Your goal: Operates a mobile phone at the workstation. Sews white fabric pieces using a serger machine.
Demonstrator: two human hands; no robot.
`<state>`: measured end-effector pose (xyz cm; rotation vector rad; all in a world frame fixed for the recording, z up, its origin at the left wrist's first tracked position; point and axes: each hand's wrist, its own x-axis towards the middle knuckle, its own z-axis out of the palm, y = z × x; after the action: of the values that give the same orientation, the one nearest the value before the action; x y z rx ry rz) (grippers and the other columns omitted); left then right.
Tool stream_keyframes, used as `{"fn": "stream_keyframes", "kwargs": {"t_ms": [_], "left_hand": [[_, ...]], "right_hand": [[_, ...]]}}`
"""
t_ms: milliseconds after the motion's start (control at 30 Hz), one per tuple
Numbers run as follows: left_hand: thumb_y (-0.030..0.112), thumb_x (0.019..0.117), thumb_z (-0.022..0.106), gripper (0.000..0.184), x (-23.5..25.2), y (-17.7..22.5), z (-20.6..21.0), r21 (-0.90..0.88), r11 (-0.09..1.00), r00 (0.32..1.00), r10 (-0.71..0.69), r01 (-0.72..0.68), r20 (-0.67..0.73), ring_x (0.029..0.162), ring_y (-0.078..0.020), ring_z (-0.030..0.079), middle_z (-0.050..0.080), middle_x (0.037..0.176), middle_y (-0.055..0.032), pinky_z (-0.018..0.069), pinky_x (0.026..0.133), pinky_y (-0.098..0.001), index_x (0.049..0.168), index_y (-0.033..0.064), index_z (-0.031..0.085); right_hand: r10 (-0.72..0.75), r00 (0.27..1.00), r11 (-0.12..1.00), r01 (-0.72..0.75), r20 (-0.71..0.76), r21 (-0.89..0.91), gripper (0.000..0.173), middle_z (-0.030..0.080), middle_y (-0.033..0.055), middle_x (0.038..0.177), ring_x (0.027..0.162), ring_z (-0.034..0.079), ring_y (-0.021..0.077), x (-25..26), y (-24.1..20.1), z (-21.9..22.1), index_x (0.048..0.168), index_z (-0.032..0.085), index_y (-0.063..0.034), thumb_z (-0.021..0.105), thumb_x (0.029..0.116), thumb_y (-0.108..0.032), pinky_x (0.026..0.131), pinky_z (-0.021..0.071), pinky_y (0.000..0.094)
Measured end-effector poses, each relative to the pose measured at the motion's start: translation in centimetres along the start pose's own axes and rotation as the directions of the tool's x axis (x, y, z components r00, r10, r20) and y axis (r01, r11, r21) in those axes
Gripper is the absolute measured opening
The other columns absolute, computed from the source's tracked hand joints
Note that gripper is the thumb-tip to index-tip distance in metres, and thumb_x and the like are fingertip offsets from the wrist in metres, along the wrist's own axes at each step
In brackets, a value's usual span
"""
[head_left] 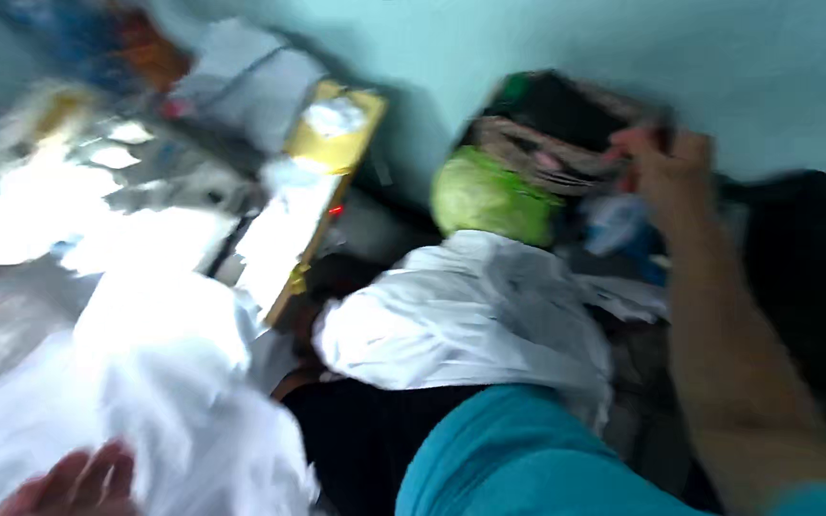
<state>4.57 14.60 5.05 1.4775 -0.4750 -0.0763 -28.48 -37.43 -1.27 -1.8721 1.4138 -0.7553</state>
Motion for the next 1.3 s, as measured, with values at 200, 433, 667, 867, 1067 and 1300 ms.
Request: {"fn": "stream_keyframes", "kwargs": {"t_ms": [200,433,667,867,1067,1300], "left_hand": [[0.028,0.1041,0.055,0.019,0.4,0.4,-3.6,0.173,0.977,0.981,0.145,-0.122,-0.131,0.105,-0.0140,0.072,0.075,0.113,0.0048,0.0582,0.096,-0.0356,0.113,0.0269,0.072],[0.010,0.1020,0.052,0.025,4.9,-2.2,-3.9,0.505,0.861,0.986,0.130,-0.060,-0.104,0.111,-0.0096,0.067,0.071,0.119,-0.0011,0.0555,0.099,-0.0334,0.122,0.0010,0.064],[0.017,0.0974,0.068,0.031,13.6,-4.1,3.1,0.760,0.596,0.963,0.099,-0.258,0.249,0.118,-0.0309,0.064,0.067,0.124,-0.0203,0.0485,0.104,-0.0487,0.121,-0.0039,0.067],[0.017,0.0940,0.072,0.020,16.2,-6.8,4.0,0.828,0.431,0.929,0.078,-0.359,0.362,0.119,-0.0425,0.057,0.065,0.117,-0.0223,0.0318,0.106,-0.0666,0.101,-0.0021,0.071],[-0.002,0.1006,0.054,0.022,13.2,-2.4,3.6,0.702,0.523,0.865,0.167,-0.484,0.472,0.088,-0.0210,0.068,0.067,0.106,-0.0181,0.0567,0.081,-0.0331,0.116,-0.0051,0.069],[0.006,0.1015,0.058,0.017,13.1,-1.5,2.3,0.686,0.540,0.872,0.258,-0.487,0.415,0.090,-0.0065,0.064,0.067,0.104,-0.0114,0.0521,0.082,-0.0184,0.108,-0.0040,0.070]], "right_hand": [[-0.444,0.708,0.883,0.449,0.549,0.135,0.033,0.068,0.0220,0.095,0.070,0.059,0.0279,-1.0,-9.8,14.4,0.122,0.066,0.0051,0.047,0.1097,-0.020,0.068,0.0516,0.0519],[-0.796,0.350,0.582,0.664,0.493,0.469,0.028,0.067,0.0182,0.080,0.069,0.065,0.0286,-6.1,-19.0,30.7,0.094,0.071,0.0049,0.058,0.1044,-0.017,0.067,0.0551,0.0487],[-0.735,0.344,0.678,0.359,0.584,0.642,0.022,0.063,0.0047,0.075,0.064,0.055,0.0073,-11.7,-22.7,34.7,0.089,0.072,-0.0002,0.060,0.1021,-0.013,0.064,0.0483,0.0254],[-0.690,0.547,0.635,0.143,0.474,0.759,0.011,0.064,-0.0025,0.077,0.056,0.048,-0.0030,-12.7,-27.1,34.4,0.098,0.072,-0.0012,0.070,0.0921,-0.011,0.053,0.0417,0.0153],[-0.814,0.422,0.513,0.199,0.400,0.835,0.034,0.068,0.0052,0.086,0.055,0.046,-0.0002,-15.3,-28.3,34.5,0.111,0.071,0.0045,0.081,0.0839,-0.014,0.051,0.0391,0.0166],[-0.484,0.330,0.847,-0.056,0.811,0.528,0.015,0.067,-0.0003,0.072,0.053,0.051,-0.0028,-17.3,-20.6,35.7,0.091,0.072,0.0005,0.068,0.0968,-0.013,0.053,0.0444,0.0160]]}}
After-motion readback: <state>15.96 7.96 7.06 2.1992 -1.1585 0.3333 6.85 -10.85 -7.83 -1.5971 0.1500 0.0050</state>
